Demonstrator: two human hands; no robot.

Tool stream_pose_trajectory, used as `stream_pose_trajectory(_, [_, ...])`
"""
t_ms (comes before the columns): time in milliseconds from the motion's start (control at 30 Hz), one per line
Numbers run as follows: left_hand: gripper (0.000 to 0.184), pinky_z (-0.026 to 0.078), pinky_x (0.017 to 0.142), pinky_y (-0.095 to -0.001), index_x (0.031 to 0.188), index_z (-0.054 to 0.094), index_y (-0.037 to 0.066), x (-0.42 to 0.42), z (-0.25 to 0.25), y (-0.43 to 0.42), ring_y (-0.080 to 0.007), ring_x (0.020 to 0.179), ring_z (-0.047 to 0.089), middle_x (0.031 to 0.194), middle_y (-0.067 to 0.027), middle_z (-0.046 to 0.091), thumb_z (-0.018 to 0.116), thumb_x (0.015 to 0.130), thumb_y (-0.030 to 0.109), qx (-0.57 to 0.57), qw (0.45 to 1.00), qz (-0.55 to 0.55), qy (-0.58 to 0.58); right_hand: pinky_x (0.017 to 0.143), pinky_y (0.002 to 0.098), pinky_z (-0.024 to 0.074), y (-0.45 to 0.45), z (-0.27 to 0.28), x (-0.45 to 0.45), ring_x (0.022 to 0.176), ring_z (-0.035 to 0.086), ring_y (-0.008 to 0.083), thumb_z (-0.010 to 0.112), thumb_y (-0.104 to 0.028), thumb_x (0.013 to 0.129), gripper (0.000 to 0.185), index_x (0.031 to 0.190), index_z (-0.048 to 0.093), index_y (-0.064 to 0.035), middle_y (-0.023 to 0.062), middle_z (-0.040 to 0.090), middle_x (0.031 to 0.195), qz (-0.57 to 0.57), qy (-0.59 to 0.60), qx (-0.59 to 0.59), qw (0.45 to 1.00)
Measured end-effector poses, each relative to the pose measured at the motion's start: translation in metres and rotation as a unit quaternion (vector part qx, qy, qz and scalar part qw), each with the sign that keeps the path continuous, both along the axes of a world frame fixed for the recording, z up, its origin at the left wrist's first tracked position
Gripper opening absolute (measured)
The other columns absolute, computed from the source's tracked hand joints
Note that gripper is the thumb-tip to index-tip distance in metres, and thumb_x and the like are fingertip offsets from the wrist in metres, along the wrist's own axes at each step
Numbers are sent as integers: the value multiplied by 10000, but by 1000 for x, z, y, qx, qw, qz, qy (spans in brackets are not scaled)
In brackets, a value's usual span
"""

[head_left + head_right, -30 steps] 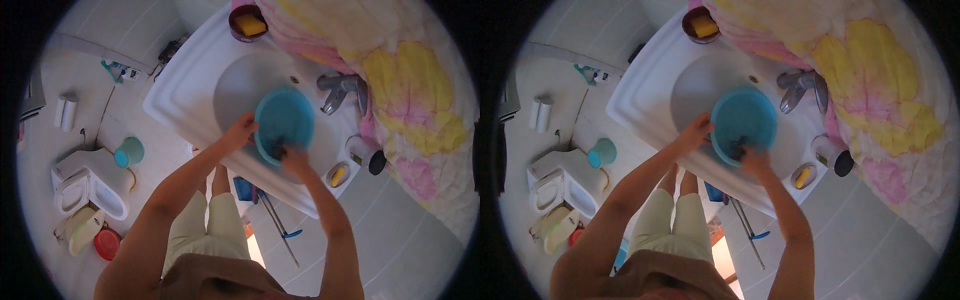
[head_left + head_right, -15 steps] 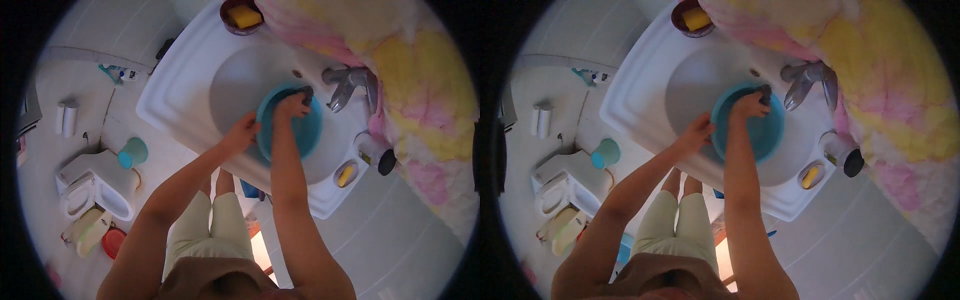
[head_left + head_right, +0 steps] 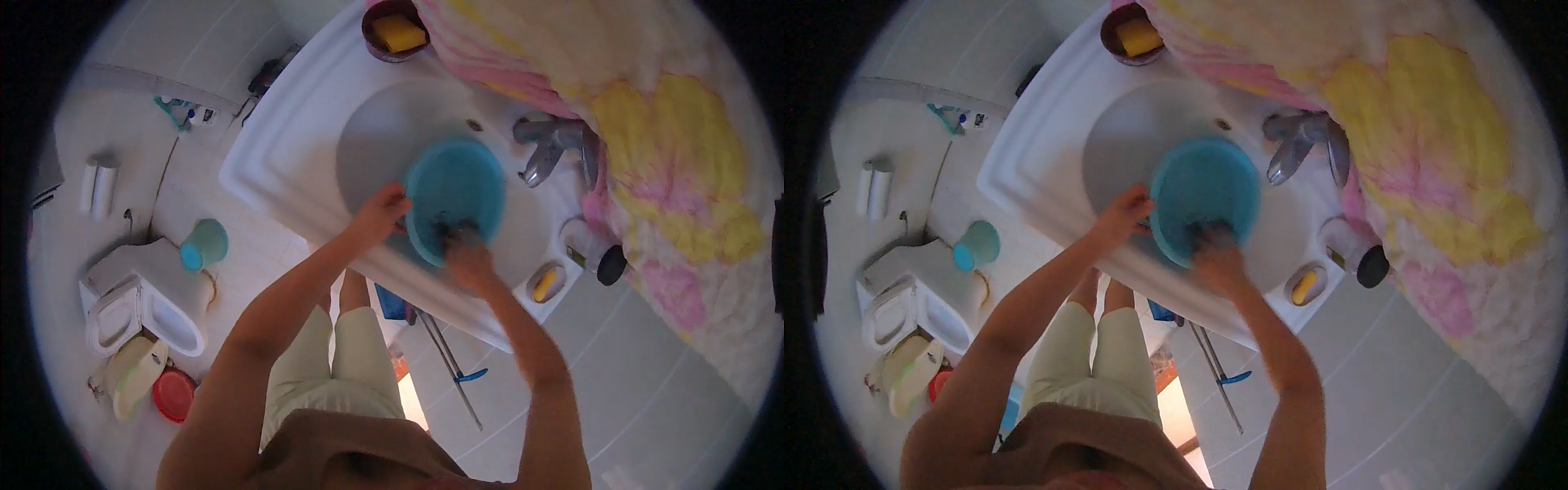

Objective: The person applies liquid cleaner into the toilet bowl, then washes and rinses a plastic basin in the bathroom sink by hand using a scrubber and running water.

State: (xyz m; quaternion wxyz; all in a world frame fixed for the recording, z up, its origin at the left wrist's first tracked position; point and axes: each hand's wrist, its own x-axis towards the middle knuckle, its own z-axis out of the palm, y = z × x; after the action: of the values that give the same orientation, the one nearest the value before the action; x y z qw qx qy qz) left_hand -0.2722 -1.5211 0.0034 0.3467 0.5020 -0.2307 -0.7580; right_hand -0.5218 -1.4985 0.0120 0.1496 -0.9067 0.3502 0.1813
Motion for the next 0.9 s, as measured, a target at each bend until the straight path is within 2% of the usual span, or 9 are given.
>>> stream_pose_trajectory(67, [219, 545, 717, -346, 1115, 493, 65, -2, -2, -2, -178, 896, 578, 976, -61, 571, 501, 951, 210, -2, 1000, -5, -7, 989, 419, 369, -29, -20, -26, 1138, 471, 322, 471, -93, 835, 397, 1225, 505, -28, 156, 532, 1234, -57, 9, -121, 991])
stream_pose_trajectory(233, [168, 545, 721, -344, 1068, 494, 60, -2, -12, -3, -167, 876, 576, 964, -60, 569, 510, 944, 172, -13, 998, -43, -47, 946, 455, 397, -82, -93, -3, 1145, 467, 343, 579, -163, 809, 438, 1217, 503, -22, 172, 522, 1210, -156, -5, -152, 976])
stream_pose_trajectory(267, [169, 542, 722, -341, 1070, 495, 60, -2, -13, -2, -166, 874, 575, 960, -59, 568, 508, 945, 172, -10, 999, -35, -40, 936, 451, 405, -84, -121, 3, 1132, 479, 341, 556, -142, 829, 406, 1209, 502, -10, 181, 531, 1186, -281, -103, -159, 941])
stream_pose_trajectory(333, [171, 536, 723, -336, 1073, 496, 60, -3, -11, -1, -163, 870, 575, 951, -58, 565, 505, 945, 173, -3, 1000, -16, -24, 916, 444, 422, -86, -161, 29, 1103, 506, 335, 522, -113, 861, 356, 1193, 501, 14, 197, 546, 1154, -500, -247, -168, 813])
stream_pose_trajectory(400, [184, 534, 743, -331, 1106, 499, 71, 0, 2, -3, -154, 924, 564, 992, -42, 562, 495, 949, 168, -8, 999, -33, -24, 895, 441, 436, -95, -134, 91, 1070, 536, 322, 508, -112, 879, 335, 1179, 502, 38, 207, 554, 1154, -661, -328, -198, 646])
stream_pose_trajectory(533, [201, 532, 736, -329, 1122, 498, 74, 0, -12, -3, -147, 927, 558, 1005, -35, 559, 469, 963, 194, -24, 999, -29, -4, 854, 422, 463, -139, -145, 120, 993, 584, 289, 573, -159, 850, 386, 1169, 509, 49, 191, 555, 1180, -728, -591, -214, 273])
stream_pose_trajectory(633, [241, 525, 699, -339, 1143, 495, 64, -3, -11, -4, -179, 862, 581, 1003, -70, 584, 459, 969, 227, -18, 1000, -13, -14, 869, 423, 444, -158, -83, 115, 1014, 564, 311, 508, -178, 883, 360, 1161, 513, 50, 203, 557, 1163, -874, -431, -127, 182])
stream_pose_trajectory(733, [237, 527, 687, -338, 1143, 500, 77, -3, -2, -5, -185, 835, 585, 973, -76, 588, 450, 971, 231, -4, 1000, -18, -15, 884, 424, 426, -160, -56, 127, 1036, 544, 334, 443, -197, 916, 351, 1153, 517, 51, 215, 560, 1146, -893, -370, -56, 249])
stream_pose_trajectory(900, [239, 535, 678, -356, 1139, 503, 81, -3, -26, -5, -190, 822, 586, 954, -79, 589, 454, 970, 243, 8, 999, 15, -28, 910, 426, 395, -80, -44, 158, 1071, 510, 372, 335, -228, 970, 377, 1139, 523, 52, 234, 565, 1117, -658, -302, 22, 690])
